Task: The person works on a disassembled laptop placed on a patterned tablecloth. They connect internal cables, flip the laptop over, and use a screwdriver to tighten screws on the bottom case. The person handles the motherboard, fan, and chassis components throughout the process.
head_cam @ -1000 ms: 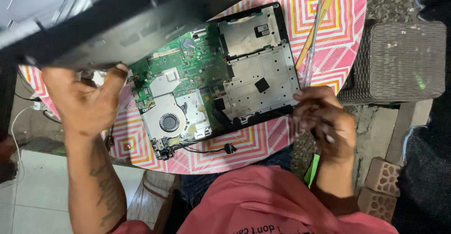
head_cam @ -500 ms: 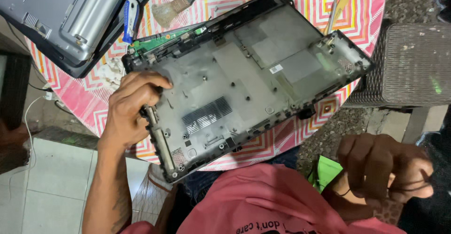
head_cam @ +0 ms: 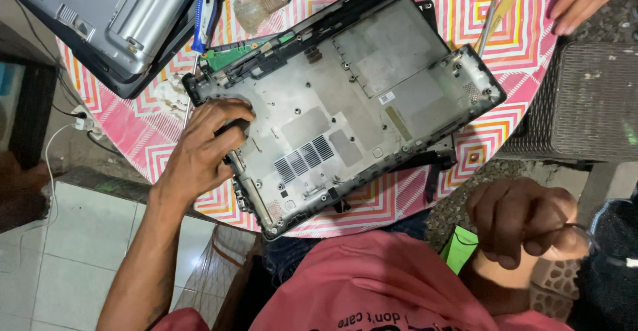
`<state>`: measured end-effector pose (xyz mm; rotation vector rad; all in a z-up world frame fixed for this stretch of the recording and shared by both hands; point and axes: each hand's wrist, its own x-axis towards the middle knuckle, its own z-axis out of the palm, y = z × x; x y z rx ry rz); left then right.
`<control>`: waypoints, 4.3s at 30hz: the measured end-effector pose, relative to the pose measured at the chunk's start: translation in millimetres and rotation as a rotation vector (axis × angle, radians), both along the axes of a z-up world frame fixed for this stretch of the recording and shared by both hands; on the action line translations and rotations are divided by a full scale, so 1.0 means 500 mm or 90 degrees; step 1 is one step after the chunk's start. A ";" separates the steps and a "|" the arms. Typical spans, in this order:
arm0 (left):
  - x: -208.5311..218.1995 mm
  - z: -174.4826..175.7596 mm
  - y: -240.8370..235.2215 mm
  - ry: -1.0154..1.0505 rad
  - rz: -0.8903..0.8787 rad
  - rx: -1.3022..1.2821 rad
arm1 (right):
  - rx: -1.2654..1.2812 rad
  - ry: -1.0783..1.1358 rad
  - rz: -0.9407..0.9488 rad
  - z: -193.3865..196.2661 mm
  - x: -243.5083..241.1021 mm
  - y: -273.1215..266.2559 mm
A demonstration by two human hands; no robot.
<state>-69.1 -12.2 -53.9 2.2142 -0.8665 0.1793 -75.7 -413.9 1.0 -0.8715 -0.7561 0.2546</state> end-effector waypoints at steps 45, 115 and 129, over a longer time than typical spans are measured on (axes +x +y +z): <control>-0.114 0.001 -0.194 -0.013 0.066 0.148 | 0.016 0.083 -0.042 -0.065 -0.012 -0.001; -0.138 0.015 -0.327 0.438 0.079 -0.690 | -0.379 0.162 -0.260 -0.130 -0.058 -0.242; -0.128 0.015 -0.112 0.317 0.452 -0.645 | -0.900 -0.137 -0.095 -0.051 0.024 -0.064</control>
